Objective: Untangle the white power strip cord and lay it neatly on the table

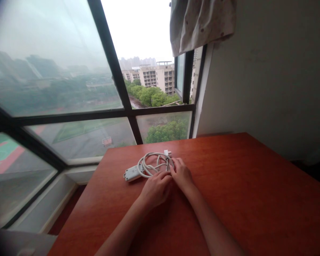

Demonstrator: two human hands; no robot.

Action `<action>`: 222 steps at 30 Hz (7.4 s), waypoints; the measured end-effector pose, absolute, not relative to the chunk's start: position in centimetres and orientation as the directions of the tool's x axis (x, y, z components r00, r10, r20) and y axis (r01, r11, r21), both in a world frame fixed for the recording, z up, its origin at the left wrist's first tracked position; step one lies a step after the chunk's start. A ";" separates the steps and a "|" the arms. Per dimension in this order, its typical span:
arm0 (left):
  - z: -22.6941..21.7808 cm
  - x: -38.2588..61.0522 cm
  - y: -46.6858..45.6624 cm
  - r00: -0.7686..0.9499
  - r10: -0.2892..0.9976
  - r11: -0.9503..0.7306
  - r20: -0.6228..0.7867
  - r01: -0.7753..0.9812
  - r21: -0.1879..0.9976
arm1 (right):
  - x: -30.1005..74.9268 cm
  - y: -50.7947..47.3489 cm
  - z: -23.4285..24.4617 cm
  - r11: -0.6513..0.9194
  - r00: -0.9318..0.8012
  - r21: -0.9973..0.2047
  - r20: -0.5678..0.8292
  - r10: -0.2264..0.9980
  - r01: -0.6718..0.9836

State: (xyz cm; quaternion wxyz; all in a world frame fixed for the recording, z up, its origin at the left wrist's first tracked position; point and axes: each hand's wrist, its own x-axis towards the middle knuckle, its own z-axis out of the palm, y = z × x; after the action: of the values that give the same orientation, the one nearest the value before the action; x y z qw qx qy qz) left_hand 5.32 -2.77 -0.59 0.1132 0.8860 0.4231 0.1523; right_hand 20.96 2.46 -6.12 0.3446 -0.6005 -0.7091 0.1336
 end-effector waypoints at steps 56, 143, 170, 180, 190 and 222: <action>-1.4 3.9 -1.6 0.376 0.903 -0.400 0.206 0.912 0.089 | 19.0 2.1 -9.0 0.367 -0.028 -0.518 0.550 0.834 0.773; -0.5 3.9 -1.8 0.405 0.882 -0.430 0.242 0.901 0.060 | 18.8 1.0 -5.5 0.413 -0.168 -0.546 0.442 0.881 0.729; -0.9 4.2 -2.3 0.437 0.744 -0.533 0.505 0.845 0.055 | 19.6 1.2 -4.7 0.417 -0.129 -0.549 0.486 0.864 0.724; -2.1 4.1 -1.9 0.414 0.724 -0.570 0.551 0.809 0.140 | 19.8 2.2 -5.2 0.453 -0.119 -0.653 0.489 0.864 0.607; -1.7 3.8 -1.7 0.379 0.768 -0.529 0.516 0.830 0.176 | 20.7 2.6 -5.6 0.299 -0.079 -0.741 0.317 0.945 0.601; -1.1 4.0 -1.8 0.390 0.769 -0.534 0.507 0.827 0.174 | 20.5 3.3 -7.1 0.246 -0.069 -0.928 0.236 0.969 0.279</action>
State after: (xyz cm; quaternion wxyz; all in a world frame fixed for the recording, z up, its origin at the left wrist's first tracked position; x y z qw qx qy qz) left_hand 4.01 -1.78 -1.13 -0.0536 0.8318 0.4797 0.2740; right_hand 20.51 3.31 -7.06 0.4717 -0.4929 -0.6329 0.3661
